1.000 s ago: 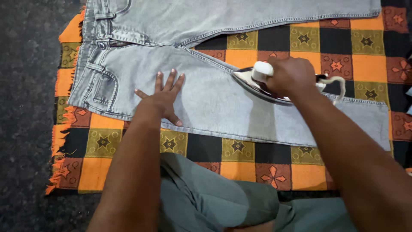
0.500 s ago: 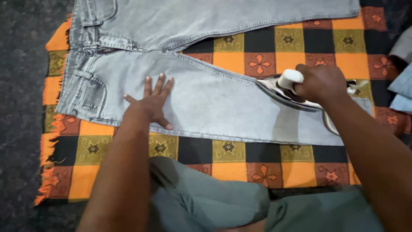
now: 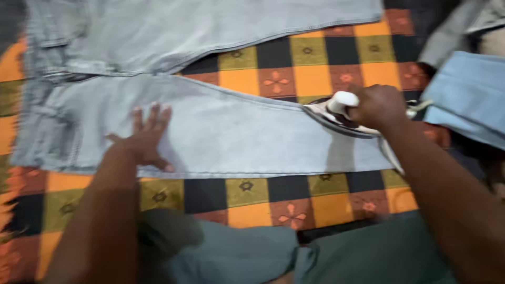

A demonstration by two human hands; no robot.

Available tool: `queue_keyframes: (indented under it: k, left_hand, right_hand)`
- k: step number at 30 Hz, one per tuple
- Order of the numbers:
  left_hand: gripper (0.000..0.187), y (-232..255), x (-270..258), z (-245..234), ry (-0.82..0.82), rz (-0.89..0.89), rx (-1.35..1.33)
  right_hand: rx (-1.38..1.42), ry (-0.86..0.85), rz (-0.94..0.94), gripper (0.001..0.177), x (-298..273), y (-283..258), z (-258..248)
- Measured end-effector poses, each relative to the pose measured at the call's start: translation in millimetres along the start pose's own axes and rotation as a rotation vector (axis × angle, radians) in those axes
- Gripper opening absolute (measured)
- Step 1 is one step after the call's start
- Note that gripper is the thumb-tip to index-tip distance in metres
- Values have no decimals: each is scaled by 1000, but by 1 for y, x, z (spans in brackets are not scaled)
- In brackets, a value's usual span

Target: The person irons a pair of light gray jeans laid out on a patterned mat. They smooth the fabric with one hand and move the iron back and forth over the legs and waist area, then flip the jeans to iron the other side.

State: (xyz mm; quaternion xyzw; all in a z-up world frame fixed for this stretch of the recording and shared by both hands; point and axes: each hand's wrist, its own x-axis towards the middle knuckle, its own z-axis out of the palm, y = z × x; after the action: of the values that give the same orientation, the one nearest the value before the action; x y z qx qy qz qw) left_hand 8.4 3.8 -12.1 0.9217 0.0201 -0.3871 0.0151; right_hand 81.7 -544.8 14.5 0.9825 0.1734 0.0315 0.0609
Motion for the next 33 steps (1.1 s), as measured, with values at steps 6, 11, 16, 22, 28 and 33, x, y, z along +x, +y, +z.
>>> queue_keyframes:
  k: [6,11,16,22,28,33]
  left_hand:
    - [164,-5,9,6,8,-18,17]
    - [165,-7,12,9,13,-23,13]
    - [166,-7,10,7,13,-27,15]
    - [162,1,4,-1,-16,-31,-6]
    - [162,7,-3,-2,11,-42,-3]
    - [163,9,-6,-4,21,-34,-1]
  right_hand:
    - [-20,55,-55,23,-13,19,5]
    - [13,10,-24,31,-15,25,3]
    - [18,16,-31,27,-17,29,5]
    - [22,-96,-73,25,-11,22,-1]
    - [31,-177,-103,34,-8,-25,-13]
    - [83,-134,-145,32,-3,-67,-28]
